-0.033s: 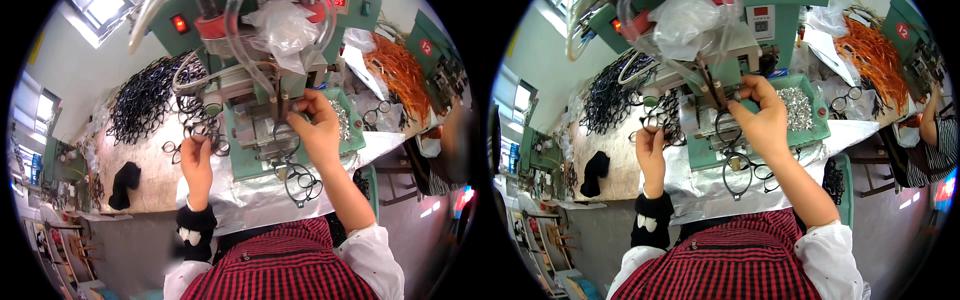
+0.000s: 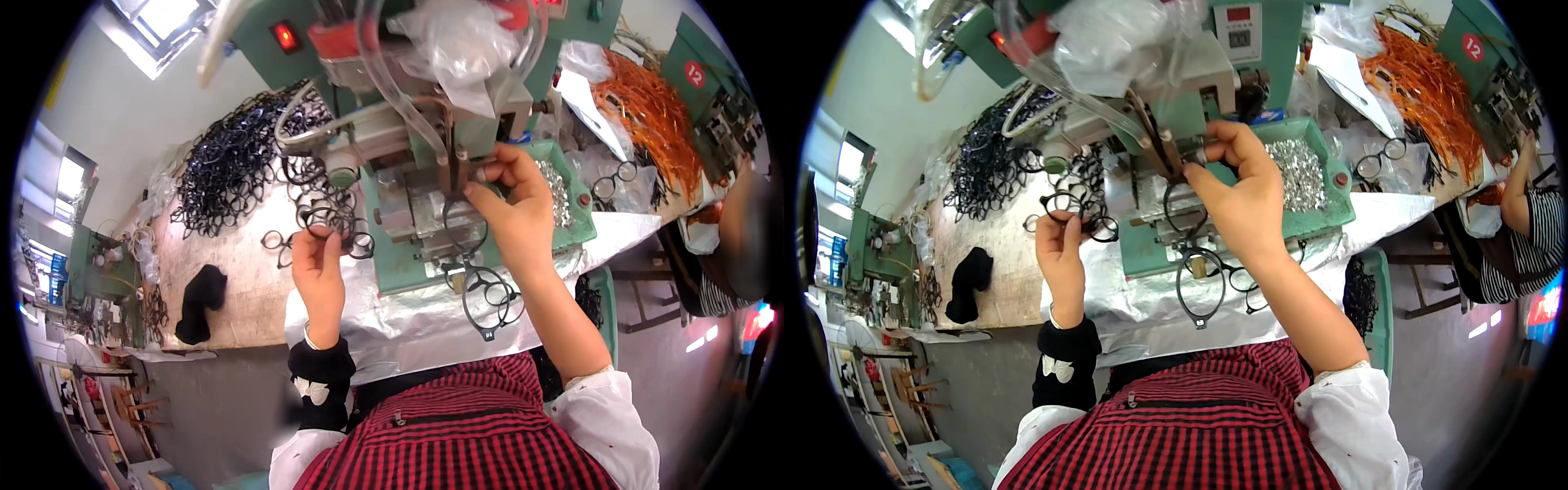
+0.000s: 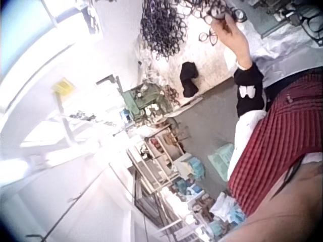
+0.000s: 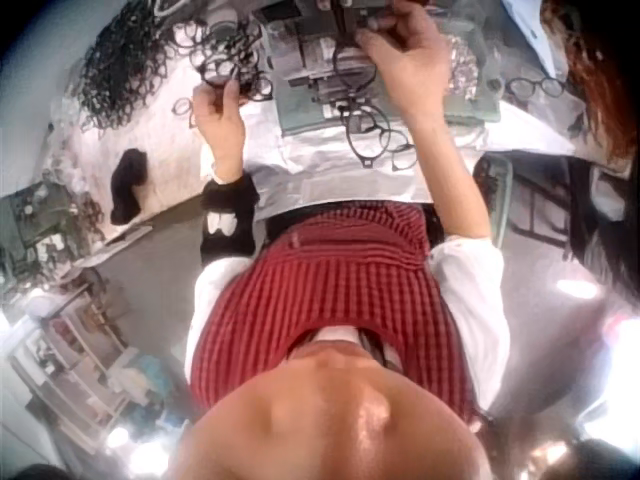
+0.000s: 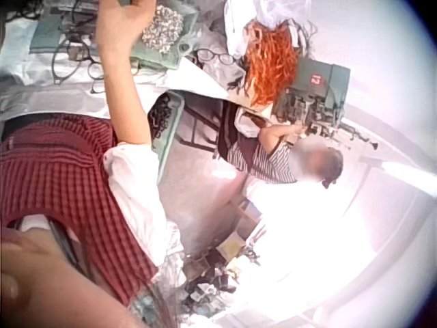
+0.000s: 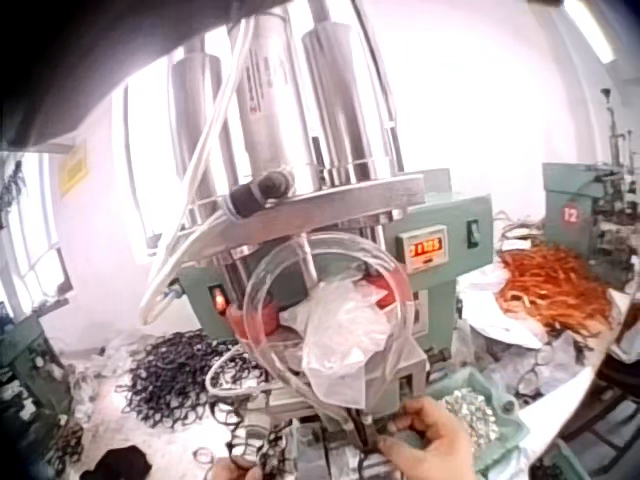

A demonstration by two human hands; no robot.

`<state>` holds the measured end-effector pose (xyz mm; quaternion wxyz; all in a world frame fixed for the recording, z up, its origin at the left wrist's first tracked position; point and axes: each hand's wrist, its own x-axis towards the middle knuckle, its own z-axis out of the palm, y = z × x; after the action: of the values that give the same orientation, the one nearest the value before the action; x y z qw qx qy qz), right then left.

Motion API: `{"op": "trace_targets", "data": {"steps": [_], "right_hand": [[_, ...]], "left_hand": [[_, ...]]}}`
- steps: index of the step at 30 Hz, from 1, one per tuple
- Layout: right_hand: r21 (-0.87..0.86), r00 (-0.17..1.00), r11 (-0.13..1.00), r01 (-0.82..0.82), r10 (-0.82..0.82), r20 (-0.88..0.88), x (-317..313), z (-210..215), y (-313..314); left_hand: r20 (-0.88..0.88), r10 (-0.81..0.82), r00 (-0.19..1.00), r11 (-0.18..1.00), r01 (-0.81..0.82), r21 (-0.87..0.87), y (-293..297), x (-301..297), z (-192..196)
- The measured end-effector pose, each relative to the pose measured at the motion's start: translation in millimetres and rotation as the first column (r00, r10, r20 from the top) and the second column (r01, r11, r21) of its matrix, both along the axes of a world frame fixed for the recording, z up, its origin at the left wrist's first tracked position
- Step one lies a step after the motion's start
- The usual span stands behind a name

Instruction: The person assembles eyeglasses by inserting small metal components into black frames using a green press machine. They repeatedly pick frames from a pile, place them in the machine, press down, and set the finished frames aside.

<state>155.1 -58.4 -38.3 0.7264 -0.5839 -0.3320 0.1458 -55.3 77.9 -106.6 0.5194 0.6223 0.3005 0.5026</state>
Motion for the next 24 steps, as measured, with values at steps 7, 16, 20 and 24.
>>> {"op": "trace_targets", "data": {"steps": [7, 16, 20, 24], "right_hand": [[0.086, 0.976, 0.992, -0.092, 0.107, -0.190, -5, 10, -4], [-0.041, 0.992, 0.992, -0.121, 0.120, -0.029, -18, 38, -26], [-0.147, 0.893, 0.946, 0.291, -0.213, 0.397, 41, -2, -40], [-0.272, 0.855, 0.831, 0.485, -0.386, 0.346, 88, -70, -95]], "left_hand": [[0.312, 0.002, 0.950, 0.968, -0.080, 0.236, -10, 20, 77], [0.087, -0.309, 0.947, 0.687, 0.159, 0.709, -24, 52, 135], [-0.327, -0.349, 0.878, 0.322, 0.440, 0.838, -41, 52, 107], [-0.253, -0.233, 0.939, 0.087, 0.279, 0.956, -49, 75, 88]]}}
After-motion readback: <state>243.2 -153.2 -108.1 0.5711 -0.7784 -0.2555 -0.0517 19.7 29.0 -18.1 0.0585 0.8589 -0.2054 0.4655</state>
